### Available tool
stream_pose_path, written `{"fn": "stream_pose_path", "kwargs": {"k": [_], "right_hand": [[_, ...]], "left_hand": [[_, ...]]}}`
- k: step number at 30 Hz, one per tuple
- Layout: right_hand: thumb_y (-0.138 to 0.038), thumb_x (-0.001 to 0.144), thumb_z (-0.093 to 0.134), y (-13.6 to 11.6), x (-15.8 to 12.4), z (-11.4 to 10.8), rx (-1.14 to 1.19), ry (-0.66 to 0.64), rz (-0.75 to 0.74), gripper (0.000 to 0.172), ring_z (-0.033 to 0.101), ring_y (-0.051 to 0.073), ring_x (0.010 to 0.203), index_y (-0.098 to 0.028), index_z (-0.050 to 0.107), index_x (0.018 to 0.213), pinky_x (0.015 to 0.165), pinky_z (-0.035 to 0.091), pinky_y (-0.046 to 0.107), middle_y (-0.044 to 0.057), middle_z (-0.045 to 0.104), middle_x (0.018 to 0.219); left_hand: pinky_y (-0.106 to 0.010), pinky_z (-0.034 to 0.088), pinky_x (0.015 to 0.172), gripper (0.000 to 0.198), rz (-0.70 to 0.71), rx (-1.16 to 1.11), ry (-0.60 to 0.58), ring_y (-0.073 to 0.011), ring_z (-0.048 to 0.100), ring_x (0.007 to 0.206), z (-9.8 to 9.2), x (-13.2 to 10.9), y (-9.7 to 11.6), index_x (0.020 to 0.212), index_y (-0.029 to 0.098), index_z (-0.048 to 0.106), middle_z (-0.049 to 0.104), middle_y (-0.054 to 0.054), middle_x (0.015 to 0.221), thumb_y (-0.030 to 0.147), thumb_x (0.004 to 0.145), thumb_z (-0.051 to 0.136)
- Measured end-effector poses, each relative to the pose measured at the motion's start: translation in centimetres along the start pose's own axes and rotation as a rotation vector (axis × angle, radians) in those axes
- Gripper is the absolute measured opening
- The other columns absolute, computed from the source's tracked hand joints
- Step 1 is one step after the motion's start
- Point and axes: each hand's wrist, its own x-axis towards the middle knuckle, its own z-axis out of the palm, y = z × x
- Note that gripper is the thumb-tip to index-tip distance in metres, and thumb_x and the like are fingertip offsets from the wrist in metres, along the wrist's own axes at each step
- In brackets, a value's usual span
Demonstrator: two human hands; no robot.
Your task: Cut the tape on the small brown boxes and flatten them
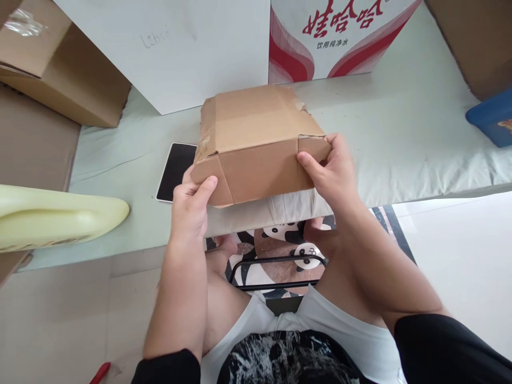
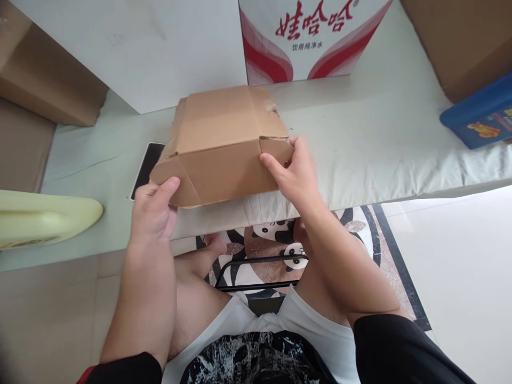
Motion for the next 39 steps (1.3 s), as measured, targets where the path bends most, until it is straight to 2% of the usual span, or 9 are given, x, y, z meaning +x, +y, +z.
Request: {"fn": "stream_pose_path", "kwargs": {"k": [5, 8, 11, 13, 18, 26, 30, 35, 39], "right_hand": [[-0.051, 0.083, 0.079, 1.3, 0.2, -0.3, -0.094, -0.023, -0.005, 0.052, 0.055, 0.019, 0.061, -0.03, 0.047, 0.118, 0.066, 0.056, 0.04, -0.003, 0.056, 0.077], [-0.053, 0.077, 0.08, 1.6, 0.3, -0.2, -0.223, -0.004, 0.043, 0.06, 0.064, 0.028, 0.083, -0.027, 0.049, 0.121, 0.081, 0.057, 0.051, 0.007, 0.064, 0.099], [-0.055, 0.073, 0.079, 1.6, 0.6, -0.4, -0.308, 0.003, 0.117, 0.078, 0.065, 0.037, 0.102, -0.022, 0.048, 0.135, 0.089, 0.055, 0.059, 0.019, 0.063, 0.126], [-0.056, 0.075, 0.076, 1.5, 0.8, -0.6, -0.291, -0.062, 0.141, 0.082, 0.065, 0.037, 0.1, -0.022, 0.045, 0.143, 0.088, 0.055, 0.06, 0.019, 0.065, 0.124], [-0.041, 0.079, 0.069, 0.6, 0.8, -0.7, -0.24, -0.18, 0.047, 0.049, 0.066, 0.032, 0.098, -0.024, 0.059, 0.124, 0.087, 0.056, 0.053, 0.012, 0.071, 0.111], [-0.037, 0.082, 0.069, -1.2, 0.1, -0.3, 0.049, -0.218, -0.299, 0.019, 0.067, 0.027, 0.106, -0.025, 0.068, 0.097, 0.093, 0.056, 0.047, 0.009, 0.071, 0.114], [-0.071, 0.088, 0.06, -1.2, 0.0, -0.7, 0.311, -0.229, -0.209, 0.047, 0.059, 0.032, 0.136, -0.027, 0.077, 0.09, 0.111, 0.051, 0.052, 0.01, 0.069, 0.131], [-0.073, 0.093, 0.053, -0.5, 0.0, -1.0, 0.469, -0.47, 0.014, 0.054, 0.074, 0.028, 0.113, -0.028, 0.08, 0.103, 0.104, 0.058, 0.049, 0.006, 0.079, 0.111], [-0.084, 0.081, 0.058, -0.6, -0.1, -0.2, 0.598, -0.282, 0.029, 0.068, 0.076, 0.029, 0.107, -0.026, 0.078, 0.109, 0.094, 0.063, 0.046, 0.007, 0.081, 0.113]], "left_hand": [[-0.022, 0.054, 0.06, 0.028, 0.045, 0.122, -0.022, -0.0127, 0.061, 0.067, 0.1, 0.0, 0.2, 0.069, 0.02, 0.072, 0.063, 0.001, 0.069, 0.043, 0.071, 0.087], [-0.02, 0.051, 0.056, 0.03, -0.03, 0.17, 0.016, -0.0118, 0.062, 0.072, 0.1, 0.1, 0.0, 0.082, 0.021, 0.07, 0.066, -0.001, 0.09, 0.039, 0.068, 0.089], [-0.024, 0.055, 0.061, 0.048, -0.128, 0.131, 0.097, -0.0147, 0.068, 0.08, 0.2, 0.3, -0.3, 0.105, 0.027, 0.064, 0.066, -0.002, 0.113, 0.032, 0.065, 0.091], [-0.027, 0.054, 0.063, 0.055, -0.212, 0.074, 0.086, -0.0156, 0.069, 0.075, 0.3, 0.4, -0.4, 0.113, 0.029, 0.06, 0.069, -0.003, 0.108, 0.032, 0.067, 0.09], [-0.029, 0.049, 0.059, 0.045, -0.331, 0.009, -0.061, -0.0173, 0.067, 0.066, 0.7, 0.5, -0.6, 0.1, 0.022, 0.068, 0.073, -0.004, 0.089, 0.046, 0.069, 0.089], [-0.043, 0.063, 0.095, 0.05, -0.203, -0.251, -0.012, -0.0298, 0.077, 0.103, 0.9, 0.1, 0.4, 0.102, 0.023, 0.072, 0.081, -0.002, 0.097, 0.047, 0.062, 0.089], [-0.042, 0.061, 0.103, 0.057, -0.087, -0.323, -0.057, -0.0314, 0.076, 0.111, 0.6, 0.0, 0.9, 0.1, 0.022, 0.072, 0.083, -0.002, 0.095, 0.055, 0.059, 0.093], [-0.041, 0.063, 0.101, 0.053, -0.142, -0.243, -0.062, -0.0345, 0.073, 0.122, -0.3, 0.4, 1.0, 0.094, 0.02, 0.07, 0.082, -0.005, 0.083, 0.055, 0.059, 0.091], [-0.041, 0.063, 0.101, 0.049, -0.124, -0.252, -0.089, -0.0338, 0.077, 0.114, -0.9, 0.9, 0.9, 0.093, 0.019, 0.073, 0.082, -0.003, 0.083, 0.047, 0.058, 0.092]]}}
